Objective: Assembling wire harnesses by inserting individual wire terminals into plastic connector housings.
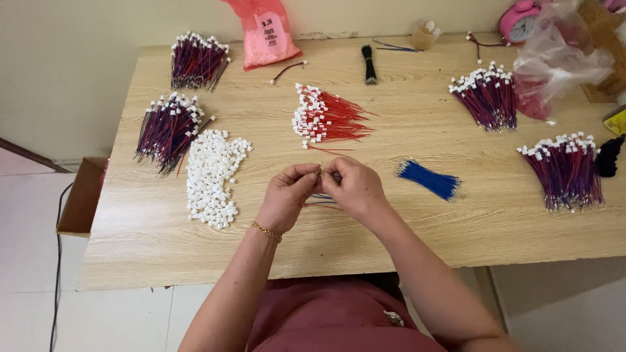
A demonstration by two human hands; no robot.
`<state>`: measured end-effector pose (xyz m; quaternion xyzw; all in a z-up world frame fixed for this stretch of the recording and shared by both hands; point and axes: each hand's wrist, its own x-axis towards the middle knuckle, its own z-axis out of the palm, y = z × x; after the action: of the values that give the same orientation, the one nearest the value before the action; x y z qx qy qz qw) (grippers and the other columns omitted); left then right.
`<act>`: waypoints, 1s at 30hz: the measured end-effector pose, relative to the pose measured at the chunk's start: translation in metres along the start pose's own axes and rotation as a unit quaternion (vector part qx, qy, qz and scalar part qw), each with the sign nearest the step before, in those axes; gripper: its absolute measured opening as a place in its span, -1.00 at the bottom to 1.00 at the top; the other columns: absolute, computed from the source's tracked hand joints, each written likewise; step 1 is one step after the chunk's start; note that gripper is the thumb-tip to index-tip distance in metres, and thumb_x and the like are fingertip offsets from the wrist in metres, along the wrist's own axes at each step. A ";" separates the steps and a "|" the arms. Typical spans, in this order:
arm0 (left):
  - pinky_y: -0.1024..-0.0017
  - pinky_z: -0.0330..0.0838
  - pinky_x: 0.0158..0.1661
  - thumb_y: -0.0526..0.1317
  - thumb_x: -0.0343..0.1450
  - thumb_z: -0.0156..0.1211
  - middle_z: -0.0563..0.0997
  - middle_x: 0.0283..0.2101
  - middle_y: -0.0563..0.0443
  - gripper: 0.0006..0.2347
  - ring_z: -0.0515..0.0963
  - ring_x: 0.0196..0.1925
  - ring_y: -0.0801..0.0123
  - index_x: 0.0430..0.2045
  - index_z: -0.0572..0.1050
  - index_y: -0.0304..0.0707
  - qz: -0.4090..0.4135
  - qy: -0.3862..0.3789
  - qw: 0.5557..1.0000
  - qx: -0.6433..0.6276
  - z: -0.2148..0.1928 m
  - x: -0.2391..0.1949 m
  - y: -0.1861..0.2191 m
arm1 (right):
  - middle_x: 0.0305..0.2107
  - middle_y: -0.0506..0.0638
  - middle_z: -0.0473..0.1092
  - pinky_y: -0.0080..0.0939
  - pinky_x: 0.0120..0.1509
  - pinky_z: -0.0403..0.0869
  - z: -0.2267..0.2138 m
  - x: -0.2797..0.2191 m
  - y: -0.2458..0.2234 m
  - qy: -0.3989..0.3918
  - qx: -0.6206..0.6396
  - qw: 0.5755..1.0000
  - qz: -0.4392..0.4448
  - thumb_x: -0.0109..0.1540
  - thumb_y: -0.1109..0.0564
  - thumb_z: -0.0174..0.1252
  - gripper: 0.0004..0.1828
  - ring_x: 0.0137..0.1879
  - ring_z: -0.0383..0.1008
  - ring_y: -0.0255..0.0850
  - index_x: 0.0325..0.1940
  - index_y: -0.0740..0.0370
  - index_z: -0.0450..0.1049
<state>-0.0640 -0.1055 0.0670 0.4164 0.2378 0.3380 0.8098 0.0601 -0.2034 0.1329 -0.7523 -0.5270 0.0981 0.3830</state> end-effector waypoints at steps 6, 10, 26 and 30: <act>0.41 0.54 -0.19 -0.38 0.36 0.22 0.63 -0.24 -0.13 -0.84 0.62 -0.20 0.27 -0.22 0.58 -0.30 0.035 0.018 0.944 0.328 -0.033 0.020 -0.002 | -0.36 0.07 0.39 0.01 0.02 0.43 0.001 0.010 0.064 -0.008 -0.106 0.994 -0.012 0.14 0.03 0.20 -0.85 -0.10 0.46 0.11 -0.24 0.06 0.53; 0.26 0.46 -0.12 -0.31 0.34 0.23 0.62 -0.27 -0.12 -0.87 0.61 -0.17 0.05 -0.28 0.62 -0.22 0.163 0.006 0.809 0.565 -0.058 0.039 -0.012 | -0.29 0.11 0.37 0.02 0.04 0.40 -0.045 -0.001 0.149 0.040 -0.232 0.970 0.063 0.13 0.06 0.27 -0.77 -0.08 0.46 0.11 -0.16 0.12 0.52; 0.31 0.32 0.00 -0.18 0.33 0.12 0.51 0.00 0.05 -0.73 0.46 0.12 0.27 -0.08 0.47 -0.04 0.364 -0.273 0.625 0.634 0.093 0.004 -0.085 | -0.34 -0.05 0.42 0.13 0.02 0.44 -0.072 -0.030 0.219 -0.018 -0.314 0.926 0.208 0.17 -0.11 0.19 -0.81 -0.06 0.48 0.04 -0.22 -0.07 0.55; 0.12 0.11 0.22 -0.03 0.27 0.23 0.34 0.22 -0.02 -0.50 0.26 0.32 0.21 0.09 0.34 -0.14 0.375 -0.296 0.559 0.677 0.116 0.010 -0.117 | -0.30 -0.01 0.47 0.16 0.13 0.38 -0.082 -0.025 0.220 -0.025 -0.274 0.928 0.250 0.26 -0.11 0.07 -0.77 -0.02 0.50 0.03 -0.10 -0.04 0.48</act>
<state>0.0607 -0.2074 0.0315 0.9706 -0.0339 0.2089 0.1145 0.2528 -0.2973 0.0336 -0.9325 -0.3379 0.0611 0.1118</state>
